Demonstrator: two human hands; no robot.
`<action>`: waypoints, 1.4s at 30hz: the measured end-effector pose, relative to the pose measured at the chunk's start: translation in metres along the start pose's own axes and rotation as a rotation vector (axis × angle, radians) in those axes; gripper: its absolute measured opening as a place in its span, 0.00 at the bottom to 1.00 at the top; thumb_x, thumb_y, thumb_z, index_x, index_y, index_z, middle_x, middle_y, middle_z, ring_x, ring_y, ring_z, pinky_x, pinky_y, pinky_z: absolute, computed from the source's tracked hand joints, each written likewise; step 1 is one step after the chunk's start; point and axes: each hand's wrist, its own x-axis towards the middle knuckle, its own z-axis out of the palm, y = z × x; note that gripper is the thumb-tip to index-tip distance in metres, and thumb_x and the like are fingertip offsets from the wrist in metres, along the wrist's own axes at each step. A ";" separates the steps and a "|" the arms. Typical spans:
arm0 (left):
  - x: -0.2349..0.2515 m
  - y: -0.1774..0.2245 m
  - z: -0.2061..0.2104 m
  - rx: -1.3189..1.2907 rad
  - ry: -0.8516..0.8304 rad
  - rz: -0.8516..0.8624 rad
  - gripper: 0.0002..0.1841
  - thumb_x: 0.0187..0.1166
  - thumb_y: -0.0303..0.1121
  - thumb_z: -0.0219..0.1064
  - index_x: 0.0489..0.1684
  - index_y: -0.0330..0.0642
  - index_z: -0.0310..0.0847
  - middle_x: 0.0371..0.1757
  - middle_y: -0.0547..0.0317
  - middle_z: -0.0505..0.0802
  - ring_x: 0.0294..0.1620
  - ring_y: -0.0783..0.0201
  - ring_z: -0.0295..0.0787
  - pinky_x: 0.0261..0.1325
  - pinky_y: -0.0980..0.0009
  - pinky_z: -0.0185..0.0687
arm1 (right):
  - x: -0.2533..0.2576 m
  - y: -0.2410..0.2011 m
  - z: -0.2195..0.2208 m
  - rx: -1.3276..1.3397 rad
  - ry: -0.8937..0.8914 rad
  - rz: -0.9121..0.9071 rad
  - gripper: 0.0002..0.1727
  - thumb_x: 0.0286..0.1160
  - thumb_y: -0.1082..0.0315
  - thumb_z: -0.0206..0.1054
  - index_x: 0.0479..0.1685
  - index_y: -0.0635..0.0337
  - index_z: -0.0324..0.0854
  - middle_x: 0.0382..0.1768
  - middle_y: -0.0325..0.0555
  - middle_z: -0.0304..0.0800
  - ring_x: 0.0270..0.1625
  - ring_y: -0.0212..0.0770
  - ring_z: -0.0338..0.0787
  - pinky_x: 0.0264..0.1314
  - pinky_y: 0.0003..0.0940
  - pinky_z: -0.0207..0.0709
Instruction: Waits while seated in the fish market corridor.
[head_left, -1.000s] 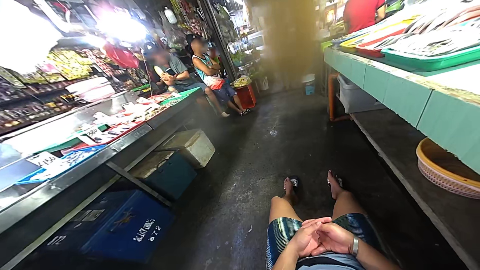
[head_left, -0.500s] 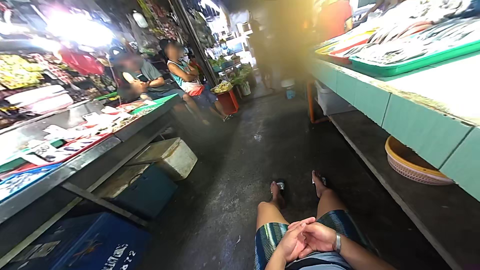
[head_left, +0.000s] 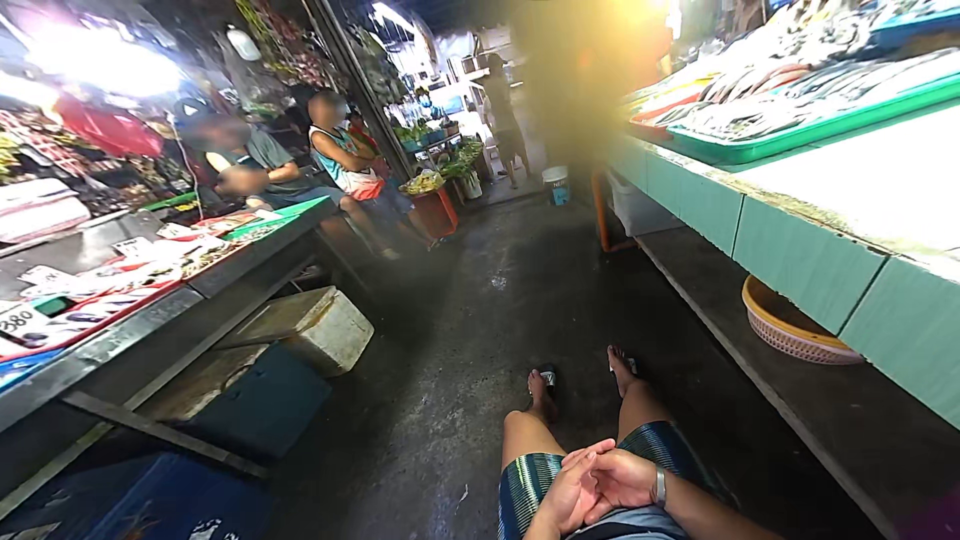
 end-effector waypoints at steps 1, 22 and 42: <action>-0.001 0.001 -0.001 0.020 0.005 0.013 0.27 0.93 0.44 0.44 0.81 0.37 0.73 0.67 0.42 0.90 0.69 0.51 0.87 0.73 0.51 0.82 | 0.001 -0.001 0.002 -0.003 0.004 -0.002 0.25 0.92 0.48 0.50 0.69 0.56 0.78 0.55 0.56 0.92 0.57 0.54 0.93 0.62 0.58 0.86; 0.001 -0.002 -0.002 -0.015 -0.031 -0.007 0.26 0.94 0.43 0.44 0.82 0.39 0.73 0.65 0.40 0.91 0.67 0.49 0.88 0.71 0.49 0.83 | -0.001 0.000 0.000 0.021 0.009 0.007 0.25 0.93 0.49 0.48 0.71 0.55 0.78 0.56 0.57 0.92 0.59 0.55 0.93 0.63 0.59 0.86; -0.003 -0.002 -0.005 -0.030 -0.001 0.010 0.26 0.94 0.43 0.46 0.81 0.38 0.74 0.64 0.39 0.91 0.66 0.48 0.89 0.71 0.49 0.84 | 0.004 0.003 0.003 0.004 0.001 0.004 0.25 0.92 0.47 0.49 0.65 0.57 0.80 0.52 0.56 0.93 0.57 0.54 0.93 0.62 0.58 0.86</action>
